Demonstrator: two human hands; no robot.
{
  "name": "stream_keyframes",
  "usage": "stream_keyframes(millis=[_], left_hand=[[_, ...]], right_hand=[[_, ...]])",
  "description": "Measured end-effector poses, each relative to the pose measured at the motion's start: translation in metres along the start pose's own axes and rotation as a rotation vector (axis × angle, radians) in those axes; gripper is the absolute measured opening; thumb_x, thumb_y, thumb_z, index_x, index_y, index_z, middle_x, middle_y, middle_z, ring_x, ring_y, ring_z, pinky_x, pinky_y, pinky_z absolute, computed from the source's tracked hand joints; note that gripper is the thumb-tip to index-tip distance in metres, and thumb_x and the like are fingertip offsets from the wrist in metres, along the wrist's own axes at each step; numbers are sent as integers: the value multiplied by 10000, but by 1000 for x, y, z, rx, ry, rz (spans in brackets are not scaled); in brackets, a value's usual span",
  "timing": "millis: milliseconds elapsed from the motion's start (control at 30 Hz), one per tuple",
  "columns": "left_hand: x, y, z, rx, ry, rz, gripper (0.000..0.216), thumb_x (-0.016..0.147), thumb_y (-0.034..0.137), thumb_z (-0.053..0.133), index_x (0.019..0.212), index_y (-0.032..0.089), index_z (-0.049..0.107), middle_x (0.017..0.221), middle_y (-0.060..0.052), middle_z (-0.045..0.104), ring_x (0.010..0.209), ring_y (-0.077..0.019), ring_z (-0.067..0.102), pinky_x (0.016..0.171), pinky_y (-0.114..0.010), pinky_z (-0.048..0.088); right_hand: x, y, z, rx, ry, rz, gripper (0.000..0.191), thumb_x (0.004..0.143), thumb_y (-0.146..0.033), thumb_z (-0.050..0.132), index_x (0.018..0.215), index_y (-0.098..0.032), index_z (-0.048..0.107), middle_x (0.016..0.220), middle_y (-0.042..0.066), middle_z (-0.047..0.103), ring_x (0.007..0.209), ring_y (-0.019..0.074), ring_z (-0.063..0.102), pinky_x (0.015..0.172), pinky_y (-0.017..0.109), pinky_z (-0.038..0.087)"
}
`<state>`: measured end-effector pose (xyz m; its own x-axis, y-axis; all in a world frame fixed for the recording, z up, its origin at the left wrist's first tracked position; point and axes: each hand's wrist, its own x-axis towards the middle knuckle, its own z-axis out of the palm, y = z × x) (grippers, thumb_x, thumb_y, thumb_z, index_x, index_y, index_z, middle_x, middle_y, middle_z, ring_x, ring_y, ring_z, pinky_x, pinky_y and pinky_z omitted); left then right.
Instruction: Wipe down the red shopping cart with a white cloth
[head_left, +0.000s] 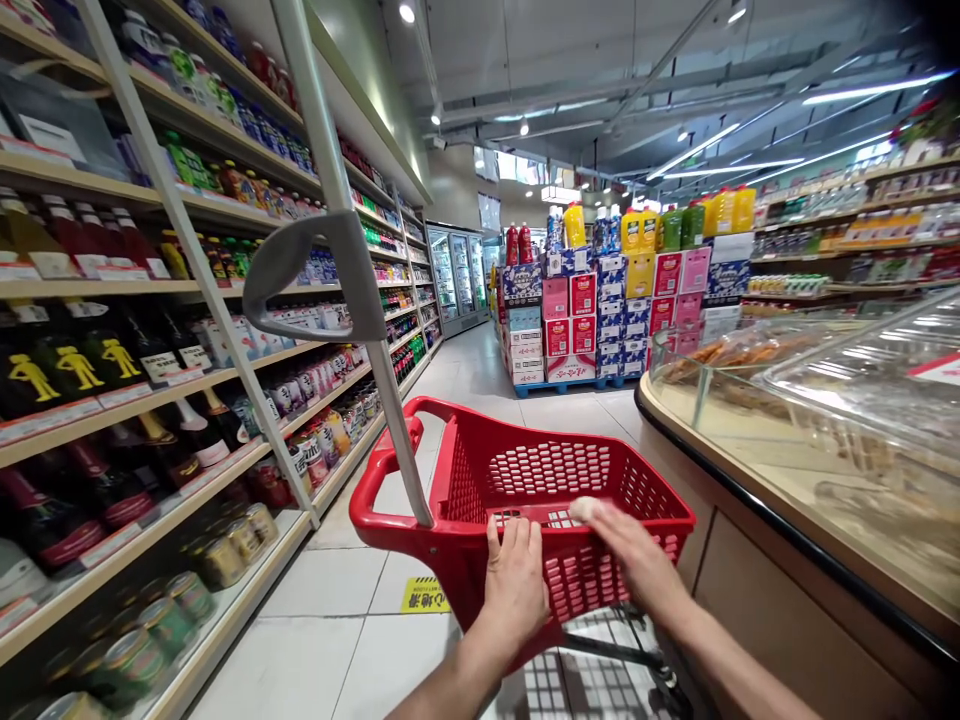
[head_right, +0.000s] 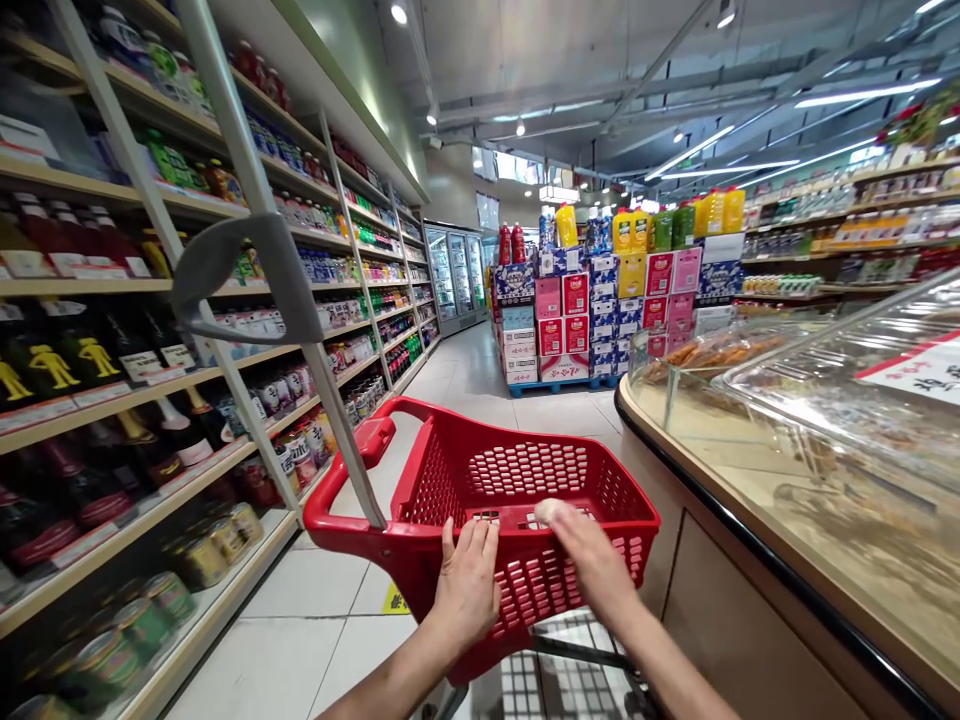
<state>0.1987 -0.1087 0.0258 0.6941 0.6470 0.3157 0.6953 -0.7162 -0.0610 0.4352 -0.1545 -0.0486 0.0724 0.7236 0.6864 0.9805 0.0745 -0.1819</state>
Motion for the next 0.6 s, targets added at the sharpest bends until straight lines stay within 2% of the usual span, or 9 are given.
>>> stream_keyframes(millis=[100,133,167,267,300,433,467,600], left_hand=[[1,2,-2,-32,-27,14,565,742,290,409,1274,99,389,1280,-126,454,1212,-263,347,1067,-497,88],[1,3,-4,-44,-36,18,565,742,295,407,1270,94,393,1285,-128,451,1217,-261,344,1068,-495,89],[2,3,-5,-54,-44,22,563,744,299,404,1266,90,398,1289,-129,449,1223,-258,339,1068,-490,94],[3,4,-9,-66,-65,45,569,741,300,403,1266,80,396,1302,-132,437,1245,-252,315,1069,-469,116],[4,5,-10,-69,-70,56,576,738,295,404,1271,78,388,1310,-131,428,1250,-250,307,1070,-464,120],[4,6,-7,-76,-74,90,587,738,296,405,1282,78,369,1329,-128,406,1258,-248,294,1073,-456,116],[4,6,-6,-70,-68,93,585,740,302,405,1281,80,369,1328,-127,407,1259,-249,292,1074,-456,112],[5,6,-2,-28,-42,112,578,748,310,409,1281,89,369,1330,-115,408,1262,-249,284,1079,-449,99]], right_hand=[[-3,14,-6,-98,18,244,536,656,6,325,1047,-216,617,1111,47,606,1101,193,503,954,398,395],[-3,15,-7,-104,15,270,539,640,14,326,1028,-208,627,1096,55,612,1094,195,507,954,398,395],[-3,13,-7,-86,10,237,547,631,20,327,1027,-205,628,1100,56,611,1101,195,502,958,402,390],[-3,5,-3,9,-9,-3,580,637,22,320,1092,-213,592,1160,37,580,1149,188,461,975,416,375],[-4,5,-2,7,4,-18,577,643,18,317,1099,-209,588,1163,37,579,1148,188,463,967,417,384],[-11,20,-5,-142,92,263,503,648,-17,335,1014,-194,631,1052,60,634,1058,212,536,897,424,442],[-12,22,-6,-150,97,282,496,651,-21,338,1011,-193,632,1049,62,635,1063,216,533,906,430,434],[-24,24,-7,-33,37,58,587,651,6,301,1135,-202,560,1209,33,544,1181,186,431,999,409,359]])
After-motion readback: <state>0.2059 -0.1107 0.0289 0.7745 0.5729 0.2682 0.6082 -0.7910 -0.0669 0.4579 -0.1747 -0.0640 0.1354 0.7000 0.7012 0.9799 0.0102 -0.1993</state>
